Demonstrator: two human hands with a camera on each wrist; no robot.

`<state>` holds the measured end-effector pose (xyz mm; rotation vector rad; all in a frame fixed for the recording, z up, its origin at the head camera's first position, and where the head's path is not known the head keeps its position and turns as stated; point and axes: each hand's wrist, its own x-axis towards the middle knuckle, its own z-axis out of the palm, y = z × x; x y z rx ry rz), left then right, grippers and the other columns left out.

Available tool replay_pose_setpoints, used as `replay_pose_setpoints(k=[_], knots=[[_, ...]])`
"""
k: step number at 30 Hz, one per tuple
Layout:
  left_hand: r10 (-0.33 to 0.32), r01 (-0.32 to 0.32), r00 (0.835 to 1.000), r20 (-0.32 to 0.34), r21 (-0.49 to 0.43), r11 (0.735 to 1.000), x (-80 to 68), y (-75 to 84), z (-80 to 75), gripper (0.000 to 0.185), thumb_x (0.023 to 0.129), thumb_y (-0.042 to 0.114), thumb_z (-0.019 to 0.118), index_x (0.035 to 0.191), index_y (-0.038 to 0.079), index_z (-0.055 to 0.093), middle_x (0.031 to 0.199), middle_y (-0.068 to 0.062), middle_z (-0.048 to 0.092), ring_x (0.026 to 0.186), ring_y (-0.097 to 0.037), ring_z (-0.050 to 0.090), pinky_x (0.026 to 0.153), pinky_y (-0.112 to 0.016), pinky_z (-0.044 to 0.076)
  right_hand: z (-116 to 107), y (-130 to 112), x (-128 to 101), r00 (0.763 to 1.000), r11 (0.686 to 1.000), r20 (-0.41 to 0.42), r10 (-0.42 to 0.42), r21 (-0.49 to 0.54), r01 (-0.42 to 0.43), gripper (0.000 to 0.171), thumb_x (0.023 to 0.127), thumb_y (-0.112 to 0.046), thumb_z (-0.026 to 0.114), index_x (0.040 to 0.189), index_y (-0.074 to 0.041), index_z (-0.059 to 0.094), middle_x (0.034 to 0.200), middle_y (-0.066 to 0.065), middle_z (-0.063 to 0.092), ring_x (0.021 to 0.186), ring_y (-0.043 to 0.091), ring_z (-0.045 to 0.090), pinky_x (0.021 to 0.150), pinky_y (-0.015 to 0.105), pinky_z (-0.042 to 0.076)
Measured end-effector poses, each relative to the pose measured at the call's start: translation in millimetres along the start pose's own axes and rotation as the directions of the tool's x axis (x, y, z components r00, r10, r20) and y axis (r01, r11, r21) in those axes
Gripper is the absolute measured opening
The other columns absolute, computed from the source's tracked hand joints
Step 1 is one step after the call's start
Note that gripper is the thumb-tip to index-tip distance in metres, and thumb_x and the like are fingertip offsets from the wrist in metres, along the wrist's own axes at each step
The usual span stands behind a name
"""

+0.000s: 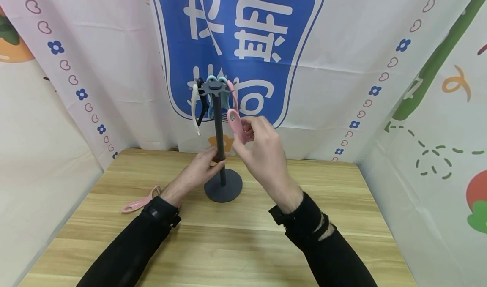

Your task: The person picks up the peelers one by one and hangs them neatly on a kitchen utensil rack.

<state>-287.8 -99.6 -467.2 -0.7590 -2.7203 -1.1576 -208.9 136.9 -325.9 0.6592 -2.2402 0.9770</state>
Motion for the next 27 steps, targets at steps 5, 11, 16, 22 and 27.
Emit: replay_pose_setpoints(k=[5,11,16,22,27], knots=[[0.004,-0.004,1.000,-0.002,0.004,1.000,0.5,-1.3,0.1,0.020,0.117,0.011,0.074,0.135,0.004,0.072,0.133,-0.016,0.074,0.127,-0.035,0.082,0.106,-0.049,0.074,-3,-3,10,0.999,1.000,-0.037,-0.001,0.001,0.001,0.037,0.105,-0.003,0.082,0.140,0.006,0.074,0.120,0.020,0.075,0.103,0.031,0.077,0.093,0.044,0.075],[0.004,-0.004,1.000,-0.002,0.010,1.000,0.8,-2.5,0.2,0.020,0.117,0.012,0.074,0.135,0.003,0.072,0.132,-0.016,0.074,0.127,-0.035,0.082,0.106,-0.049,0.074,-5,-4,20,0.997,1.000,-0.071,-0.001,-0.014,0.000,0.039,0.106,-0.006,0.082,0.143,0.006,0.074,0.122,0.021,0.075,0.103,0.033,0.078,0.092,0.048,0.075],[0.003,-0.003,1.000,-0.001,0.016,1.000,0.4,-1.9,0.1,0.018,0.117,0.013,0.073,0.133,0.005,0.072,0.133,-0.016,0.074,0.127,-0.034,0.082,0.105,-0.048,0.074,-6,-3,26,0.995,1.000,-0.095,-0.011,-0.014,0.009,0.038,0.107,-0.007,0.082,0.142,0.006,0.074,0.123,0.022,0.076,0.103,0.034,0.079,0.090,0.048,0.076],[-0.002,0.002,1.000,0.003,0.009,1.000,0.8,-1.1,0.2,0.023,0.118,0.013,0.073,0.136,0.001,0.072,0.134,-0.017,0.074,0.127,-0.035,0.082,0.106,-0.050,0.074,-8,-3,35,0.994,1.000,-0.106,-0.003,-0.005,0.003,0.040,0.107,-0.008,0.082,0.145,0.003,0.075,0.123,0.021,0.076,0.104,0.032,0.078,0.087,0.047,0.076],[0.000,0.000,1.000,0.004,0.006,1.000,0.9,-0.7,0.3,0.023,0.118,0.013,0.073,0.136,0.000,0.072,0.135,-0.017,0.074,0.128,-0.036,0.082,0.107,-0.050,0.074,-7,-3,39,0.996,1.000,-0.093,0.014,-0.016,-0.016,0.039,0.108,-0.010,0.083,0.144,0.003,0.075,0.124,0.021,0.076,0.106,0.033,0.078,0.090,0.047,0.076]])
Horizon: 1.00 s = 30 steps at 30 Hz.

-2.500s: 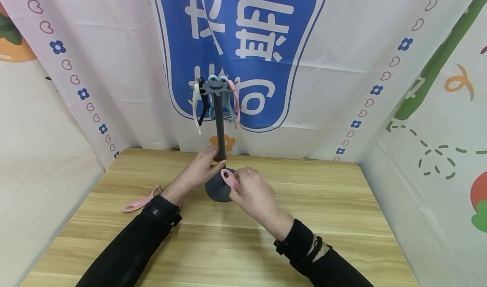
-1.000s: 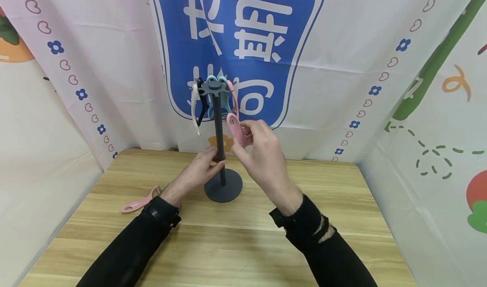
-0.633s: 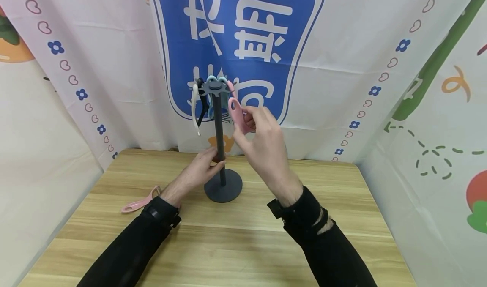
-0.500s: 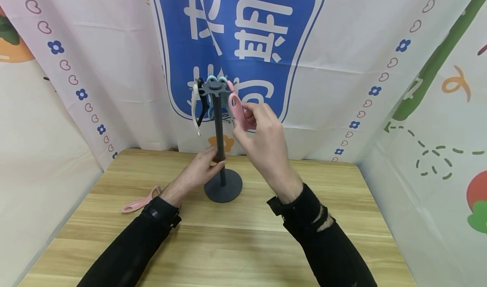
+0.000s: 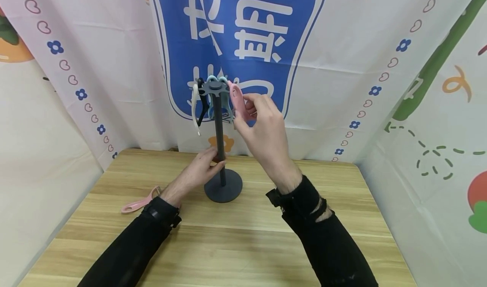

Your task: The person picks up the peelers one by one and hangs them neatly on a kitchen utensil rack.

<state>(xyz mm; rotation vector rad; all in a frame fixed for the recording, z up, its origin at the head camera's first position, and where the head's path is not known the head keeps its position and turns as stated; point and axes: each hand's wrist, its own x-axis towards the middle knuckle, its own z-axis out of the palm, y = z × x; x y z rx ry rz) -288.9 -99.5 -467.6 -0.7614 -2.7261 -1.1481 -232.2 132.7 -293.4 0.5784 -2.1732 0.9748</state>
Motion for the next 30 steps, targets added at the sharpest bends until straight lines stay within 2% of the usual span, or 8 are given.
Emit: replay_pose_setpoints(k=[14,22,30], knots=[[0.009,-0.009,1.000,-0.001,0.002,1.000,-0.3,-3.1,1.0,0.019,0.117,0.010,0.073,0.135,0.003,0.071,0.133,-0.016,0.074,0.128,-0.035,0.082,0.106,-0.049,0.074,13,4,3,0.996,0.998,0.074,0.039,0.046,-0.043,0.042,0.108,-0.008,0.082,0.147,0.004,0.072,0.125,0.020,0.075,0.110,0.033,0.077,0.097,0.047,0.074],[0.015,-0.015,1.000,0.002,0.001,1.000,-0.8,-4.1,1.1,0.020,0.118,0.010,0.072,0.136,0.002,0.070,0.134,-0.017,0.074,0.128,-0.035,0.082,0.106,-0.048,0.074,16,6,2,0.996,0.996,0.081,0.038,0.071,-0.044,0.041,0.109,-0.008,0.080,0.148,0.002,0.070,0.127,0.020,0.074,0.113,0.033,0.078,0.099,0.047,0.074],[0.027,-0.027,1.000,-0.008,0.011,1.000,-0.6,-2.3,0.5,0.016,0.118,0.011,0.072,0.133,0.006,0.071,0.132,-0.017,0.074,0.127,-0.035,0.082,0.106,-0.049,0.074,12,10,-8,0.996,0.996,0.068,0.057,0.068,-0.062,0.042,0.110,-0.011,0.082,0.148,0.004,0.071,0.132,0.022,0.076,0.119,0.037,0.078,0.108,0.052,0.070]])
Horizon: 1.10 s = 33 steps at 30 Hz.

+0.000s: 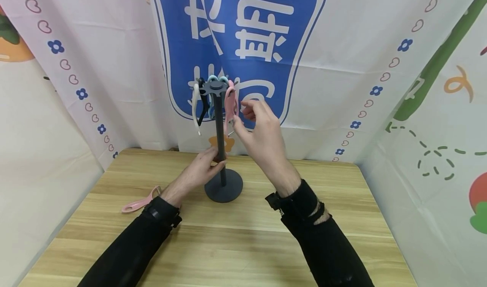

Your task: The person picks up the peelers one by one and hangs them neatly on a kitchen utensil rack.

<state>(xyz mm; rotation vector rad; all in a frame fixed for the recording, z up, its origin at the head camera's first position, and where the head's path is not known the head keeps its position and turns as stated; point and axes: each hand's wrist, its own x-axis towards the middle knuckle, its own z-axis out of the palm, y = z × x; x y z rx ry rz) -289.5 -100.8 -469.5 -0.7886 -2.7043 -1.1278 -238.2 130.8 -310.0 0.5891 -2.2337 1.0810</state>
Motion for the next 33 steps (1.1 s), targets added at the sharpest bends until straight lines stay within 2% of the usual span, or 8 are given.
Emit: replay_pose_setpoints(k=[15,26,33], knots=[[-0.025,0.025,1.000,-0.001,-0.004,1.000,0.4,3.2,-1.4,0.018,0.117,0.011,0.073,0.134,0.005,0.072,0.131,-0.016,0.075,0.125,-0.034,0.082,0.105,-0.049,0.075,0,23,-36,0.997,0.999,0.068,0.032,-0.023,-0.031,0.038,0.112,-0.014,0.080,0.146,-0.001,0.072,0.140,0.019,0.075,0.132,0.037,0.075,0.120,0.054,0.065],[-0.071,0.071,0.997,0.006,-0.041,0.997,-0.1,5.5,-1.9,0.025,0.117,0.013,0.074,0.140,0.006,0.070,0.134,-0.016,0.076,0.128,-0.035,0.082,0.105,-0.048,0.075,9,44,-55,0.996,0.997,0.091,0.021,-0.073,-0.014,0.035,0.112,-0.015,0.081,0.143,-0.002,0.073,0.139,0.018,0.077,0.129,0.037,0.075,0.117,0.055,0.066],[-0.085,0.085,0.996,0.003,-0.073,0.994,-1.9,6.4,-0.9,0.031,0.116,0.013,0.075,0.145,0.003,0.068,0.139,-0.017,0.074,0.132,-0.036,0.081,0.107,-0.048,0.074,14,56,-67,0.990,0.995,0.137,0.036,-0.101,-0.023,0.036,0.112,-0.016,0.080,0.144,-0.002,0.073,0.141,0.019,0.077,0.130,0.038,0.076,0.116,0.057,0.067]])
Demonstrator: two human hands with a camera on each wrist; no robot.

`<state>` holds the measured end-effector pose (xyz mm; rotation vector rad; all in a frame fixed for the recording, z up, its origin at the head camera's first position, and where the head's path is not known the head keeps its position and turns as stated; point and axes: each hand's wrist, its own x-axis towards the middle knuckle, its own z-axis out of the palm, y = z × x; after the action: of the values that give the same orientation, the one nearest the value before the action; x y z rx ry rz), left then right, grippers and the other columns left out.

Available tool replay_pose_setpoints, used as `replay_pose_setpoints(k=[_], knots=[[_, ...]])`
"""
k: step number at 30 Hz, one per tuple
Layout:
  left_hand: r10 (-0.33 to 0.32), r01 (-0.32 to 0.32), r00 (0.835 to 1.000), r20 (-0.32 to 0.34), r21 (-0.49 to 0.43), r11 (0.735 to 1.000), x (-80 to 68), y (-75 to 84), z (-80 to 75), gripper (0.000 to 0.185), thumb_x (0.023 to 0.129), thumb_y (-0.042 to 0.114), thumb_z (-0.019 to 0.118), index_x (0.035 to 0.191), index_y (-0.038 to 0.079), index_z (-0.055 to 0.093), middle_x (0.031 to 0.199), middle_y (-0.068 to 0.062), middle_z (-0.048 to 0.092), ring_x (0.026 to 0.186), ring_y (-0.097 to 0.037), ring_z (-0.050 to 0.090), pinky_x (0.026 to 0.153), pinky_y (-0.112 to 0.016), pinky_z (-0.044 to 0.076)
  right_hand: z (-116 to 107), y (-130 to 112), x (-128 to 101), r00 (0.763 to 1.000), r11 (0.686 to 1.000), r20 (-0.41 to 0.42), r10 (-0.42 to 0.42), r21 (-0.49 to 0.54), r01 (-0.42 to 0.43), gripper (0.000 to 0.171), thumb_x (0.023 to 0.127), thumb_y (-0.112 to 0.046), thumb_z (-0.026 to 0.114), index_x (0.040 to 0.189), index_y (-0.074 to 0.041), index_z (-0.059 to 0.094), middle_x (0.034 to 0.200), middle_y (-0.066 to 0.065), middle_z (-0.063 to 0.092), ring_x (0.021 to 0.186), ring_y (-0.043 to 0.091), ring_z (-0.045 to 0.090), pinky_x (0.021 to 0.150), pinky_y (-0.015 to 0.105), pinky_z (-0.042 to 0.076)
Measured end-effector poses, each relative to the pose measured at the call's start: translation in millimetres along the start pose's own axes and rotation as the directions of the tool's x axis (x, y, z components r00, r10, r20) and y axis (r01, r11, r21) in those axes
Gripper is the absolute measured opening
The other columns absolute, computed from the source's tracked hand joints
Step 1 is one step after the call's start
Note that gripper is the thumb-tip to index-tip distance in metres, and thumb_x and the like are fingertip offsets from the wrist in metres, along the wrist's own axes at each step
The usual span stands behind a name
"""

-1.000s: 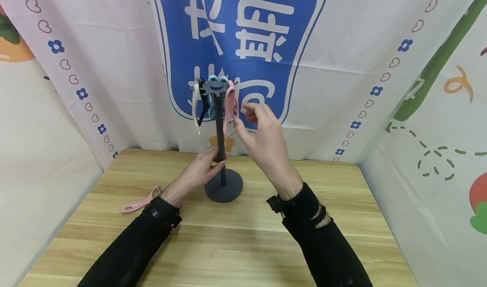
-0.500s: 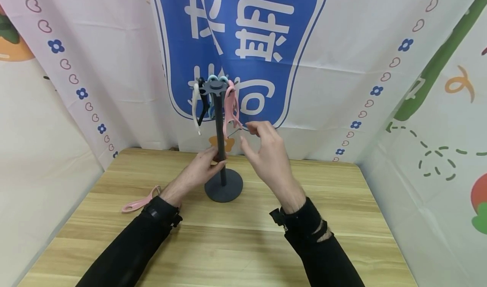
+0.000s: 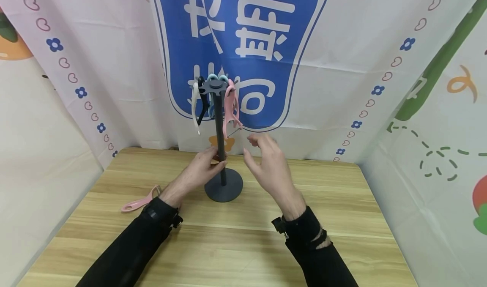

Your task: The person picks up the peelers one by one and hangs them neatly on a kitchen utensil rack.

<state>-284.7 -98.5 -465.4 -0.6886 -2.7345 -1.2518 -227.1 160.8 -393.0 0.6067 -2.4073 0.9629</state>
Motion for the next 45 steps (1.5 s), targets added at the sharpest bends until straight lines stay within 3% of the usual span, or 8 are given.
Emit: replay_pose_setpoints(k=[9,17,24,37,45], knots=[[-0.013,0.013,1.000,-0.005,0.013,1.000,-8.5,4.4,-7.4,0.044,0.116,0.019,0.076,0.156,0.005,0.065,0.151,-0.018,0.073,0.143,-0.038,0.075,0.125,-0.056,0.065,7,14,-12,0.998,0.999,0.068,0.000,-0.044,0.003,0.040,0.113,-0.021,0.078,0.149,-0.003,0.072,0.146,0.017,0.077,0.134,0.038,0.075,0.119,0.057,0.066],[-0.036,0.040,0.999,-0.031,0.145,0.989,-25.1,1.4,-25.1,0.052,0.117,0.028,0.076,0.162,0.007,0.064,0.163,-0.019,0.069,0.151,-0.039,0.069,0.123,-0.058,0.065,11,25,-22,0.989,0.995,0.148,0.027,-0.101,-0.012,0.047,0.114,-0.027,0.075,0.156,-0.006,0.069,0.155,0.016,0.073,0.143,0.039,0.070,0.124,0.060,0.063],[-0.045,0.062,0.996,-0.072,0.250,0.966,-39.7,-10.1,-42.7,0.053,0.115,0.024,0.078,0.160,-0.001,0.063,0.159,-0.024,0.069,0.148,-0.044,0.069,0.126,-0.063,0.061,15,34,-29,0.985,0.989,0.172,0.009,-0.148,0.017,0.049,0.113,-0.029,0.077,0.155,-0.004,0.069,0.155,0.018,0.072,0.146,0.041,0.069,0.127,0.060,0.061],[-0.071,0.089,0.995,-0.064,0.365,0.927,-69.4,-34.8,-74.8,0.056,0.116,0.025,0.075,0.161,-0.006,0.060,0.160,-0.031,0.066,0.150,-0.053,0.065,0.130,-0.070,0.055,23,50,-41,0.978,0.973,0.206,-0.018,-0.223,0.064,0.051,0.112,-0.031,0.080,0.155,-0.005,0.069,0.154,0.017,0.073,0.144,0.039,0.071,0.122,0.058,0.064],[-0.151,0.151,0.988,-0.033,0.407,0.901,-89.4,-47.1,-94.7,0.058,0.117,0.027,0.074,0.162,-0.006,0.059,0.164,-0.034,0.062,0.154,-0.058,0.060,0.133,-0.074,0.050,26,56,-47,0.975,0.971,0.223,-0.007,-0.233,0.061,0.053,0.113,-0.032,0.080,0.157,-0.005,0.068,0.158,0.018,0.072,0.147,0.040,0.069,0.124,0.060,0.062]])
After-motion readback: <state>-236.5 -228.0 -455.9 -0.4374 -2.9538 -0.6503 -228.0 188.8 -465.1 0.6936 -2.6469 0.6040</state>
